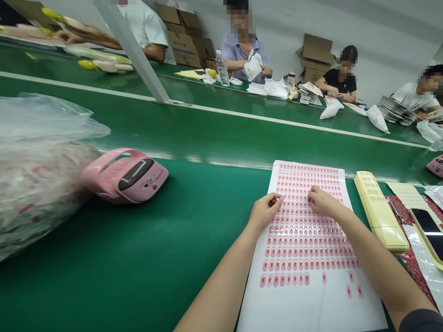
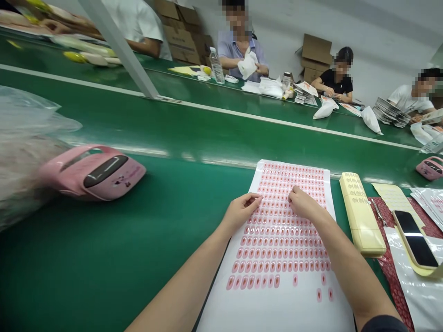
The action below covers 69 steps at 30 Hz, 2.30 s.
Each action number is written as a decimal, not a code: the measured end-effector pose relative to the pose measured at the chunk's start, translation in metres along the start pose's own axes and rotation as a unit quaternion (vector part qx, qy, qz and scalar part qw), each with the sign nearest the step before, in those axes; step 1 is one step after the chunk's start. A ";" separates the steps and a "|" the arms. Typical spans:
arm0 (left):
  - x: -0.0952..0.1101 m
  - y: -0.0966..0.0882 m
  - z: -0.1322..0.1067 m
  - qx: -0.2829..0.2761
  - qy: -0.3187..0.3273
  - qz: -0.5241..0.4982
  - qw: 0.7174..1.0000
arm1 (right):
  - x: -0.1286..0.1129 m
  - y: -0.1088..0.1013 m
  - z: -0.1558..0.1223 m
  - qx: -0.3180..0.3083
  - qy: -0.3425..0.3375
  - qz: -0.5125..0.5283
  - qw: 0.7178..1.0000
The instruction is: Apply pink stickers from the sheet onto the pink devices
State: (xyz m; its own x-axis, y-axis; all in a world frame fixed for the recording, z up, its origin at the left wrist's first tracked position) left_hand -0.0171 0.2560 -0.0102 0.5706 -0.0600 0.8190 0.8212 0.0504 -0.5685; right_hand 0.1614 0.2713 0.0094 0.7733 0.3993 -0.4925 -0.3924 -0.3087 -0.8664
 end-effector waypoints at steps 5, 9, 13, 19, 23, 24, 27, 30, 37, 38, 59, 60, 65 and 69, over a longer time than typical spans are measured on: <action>0.002 0.001 -0.001 -0.001 0.006 0.006 1.000 | -0.007 -0.003 0.010 -0.060 0.001 -0.070 0.996; 0.004 0.000 -0.001 0.001 0.008 0.015 1.000 | -0.009 -0.004 0.016 -0.091 0.000 -0.110 0.990; 0.005 0.000 0.000 0.005 0.011 0.024 1.000 | -0.012 -0.005 0.016 -0.103 -0.004 -0.122 0.987; 0.004 0.002 0.001 0.013 0.011 0.035 0.999 | -0.013 -0.011 0.008 -0.094 -0.020 -0.092 0.991; 0.004 0.002 0.001 0.012 0.012 0.040 0.999 | -0.012 -0.018 0.001 -0.077 -0.018 -0.055 0.995; 0.005 0.002 0.001 0.011 0.013 0.041 0.999 | -0.011 -0.020 0.000 -0.071 -0.015 -0.045 0.996; 0.006 0.001 0.000 0.010 0.014 0.043 0.999 | -0.009 -0.024 -0.002 -0.055 -0.007 -0.021 0.998; 0.006 0.001 0.000 0.011 0.015 0.046 0.999 | -0.006 -0.026 -0.002 -0.045 -0.001 -0.002 0.999; 0.005 0.003 0.002 0.010 0.017 0.051 0.999 | -0.019 -0.030 -0.020 -0.048 -0.001 0.028 0.998; 0.005 0.003 0.002 0.010 0.016 0.052 0.998 | -0.025 -0.029 -0.027 -0.059 -0.008 0.029 0.998; 0.005 0.007 0.003 -0.006 0.006 0.093 0.996 | -0.061 0.025 -0.099 -0.279 -0.019 0.053 0.959; 0.005 0.007 0.004 -0.007 0.005 0.094 0.995 | -0.062 0.026 -0.098 -0.285 -0.019 0.044 0.957; 0.004 0.008 0.004 -0.009 0.003 0.100 0.995 | -0.068 0.027 -0.095 -0.303 -0.023 0.016 0.953; 0.005 0.008 0.004 -0.011 0.001 0.103 0.995 | -0.068 0.027 -0.094 -0.305 -0.029 0.008 0.952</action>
State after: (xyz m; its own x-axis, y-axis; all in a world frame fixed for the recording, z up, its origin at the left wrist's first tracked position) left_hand -0.0081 0.2598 -0.0106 0.7268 -0.0525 0.6849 0.6868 0.0407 -0.7257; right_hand 0.1443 0.1548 0.0270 0.7340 0.4323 -0.5238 -0.0279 -0.7514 -0.6593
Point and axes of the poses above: each hand's wrist, its own z-axis towards the middle knuckle, its own y-axis out of the palm, x = y × z, the point moved 5 cm from there along z, towards the middle knuckle, and after that the axes turned 14 degrees about z, right-handed, at the moved point
